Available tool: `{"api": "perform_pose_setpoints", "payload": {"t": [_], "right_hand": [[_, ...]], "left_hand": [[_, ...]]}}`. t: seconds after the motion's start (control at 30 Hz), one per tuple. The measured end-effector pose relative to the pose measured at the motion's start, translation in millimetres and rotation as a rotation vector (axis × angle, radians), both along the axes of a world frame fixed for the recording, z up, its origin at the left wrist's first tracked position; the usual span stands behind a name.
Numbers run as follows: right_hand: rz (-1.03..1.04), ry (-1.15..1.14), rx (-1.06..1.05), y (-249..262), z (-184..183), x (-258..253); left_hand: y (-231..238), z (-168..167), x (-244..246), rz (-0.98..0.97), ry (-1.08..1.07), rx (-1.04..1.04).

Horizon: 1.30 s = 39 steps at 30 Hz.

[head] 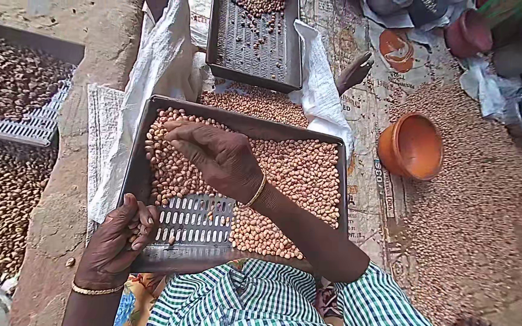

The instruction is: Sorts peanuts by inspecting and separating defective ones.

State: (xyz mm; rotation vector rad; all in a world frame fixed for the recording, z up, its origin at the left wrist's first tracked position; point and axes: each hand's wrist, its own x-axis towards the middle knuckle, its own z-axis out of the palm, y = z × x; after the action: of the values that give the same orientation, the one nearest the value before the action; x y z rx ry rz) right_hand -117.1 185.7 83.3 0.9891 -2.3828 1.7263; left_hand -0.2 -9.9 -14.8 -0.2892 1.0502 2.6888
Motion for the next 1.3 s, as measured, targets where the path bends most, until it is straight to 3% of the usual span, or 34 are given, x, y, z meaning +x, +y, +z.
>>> {"api": "perform_pose_setpoints", "payload": {"t": [0.13,0.2,0.33,0.4,0.43,0.53,0.57,0.6,0.7,0.77,0.87,0.93,1.0,1.1,1.13,1.17,1.2,1.23,1.3], "right_hand": [[-0.373,0.089,0.481,117.5,-42.1,-28.3],[-0.381,0.043,0.655,158.1,-55.4,-22.7],[-0.308,0.101,0.809,168.1,-83.2,-21.3],[-0.338,0.138,0.674,169.2,-88.7,-21.3],[-0.392,0.053,0.501,171.2,-83.7,-19.4],[-0.580,-0.468,-0.176,174.3,-61.0,-22.0],[-0.632,-0.529,-0.216,174.6,-59.5,-26.0],[-0.648,-0.519,-0.090,175.0,-60.6,-29.0],[-0.543,-0.263,0.632,160.8,-57.9,-29.8],[-0.478,-0.210,0.902,148.9,-55.3,-27.3],[-0.451,-0.284,1.142,139.8,-56.6,-31.9],[-0.431,-0.343,1.212,138.2,-55.4,-38.4],[-0.416,-0.377,1.110,148.0,-51.4,-43.5],[-0.469,-0.392,0.464,163.2,-48.4,-32.2],[-0.429,-0.504,0.217,161.0,-45.6,-27.0],[-0.358,-0.621,0.098,156.9,-40.6,-22.8],[-0.284,-0.708,0.140,149.8,-36.1,-20.5],[-0.184,-0.753,0.319,139.0,-31.8,-21.7],[0.121,-0.717,0.869,100.4,-22.1,-36.1]], "left_hand": [[0.2,-0.7,2.1,0.007,0.024,0.022],[2.0,-0.3,1.2,-0.004,0.025,0.029],[2.3,0.0,1.3,-0.005,0.029,0.009],[0.1,-0.6,2.0,-0.006,0.032,0.005],[-0.3,-1.0,1.6,-0.005,0.031,0.010],[-0.6,-1.4,3.2,0.001,0.025,0.022],[-0.6,-1.1,2.5,-0.008,0.025,0.022],[-0.2,-0.9,1.0,-0.017,0.027,0.020],[0.7,-0.8,1.3,-0.007,0.034,0.024],[-0.4,-0.8,2.7,0.005,0.040,0.017],[-0.8,-1.5,2.5,-0.002,0.039,0.017],[-0.7,-0.7,0.8,-0.008,0.042,0.026],[1.1,1.0,0.6,0.006,0.034,0.040],[1.0,2.6,0.8,0.008,0.055,0.088],[0.9,1.9,0.5,-0.004,0.062,0.107],[2.7,1.9,-0.3,-0.017,0.062,0.127],[4.3,2.7,-1.4,-0.033,0.062,0.140],[5.8,5.1,-2.6,-0.037,0.050,0.150],[6.5,10.0,-2.8,-0.014,0.019,0.150]]}}
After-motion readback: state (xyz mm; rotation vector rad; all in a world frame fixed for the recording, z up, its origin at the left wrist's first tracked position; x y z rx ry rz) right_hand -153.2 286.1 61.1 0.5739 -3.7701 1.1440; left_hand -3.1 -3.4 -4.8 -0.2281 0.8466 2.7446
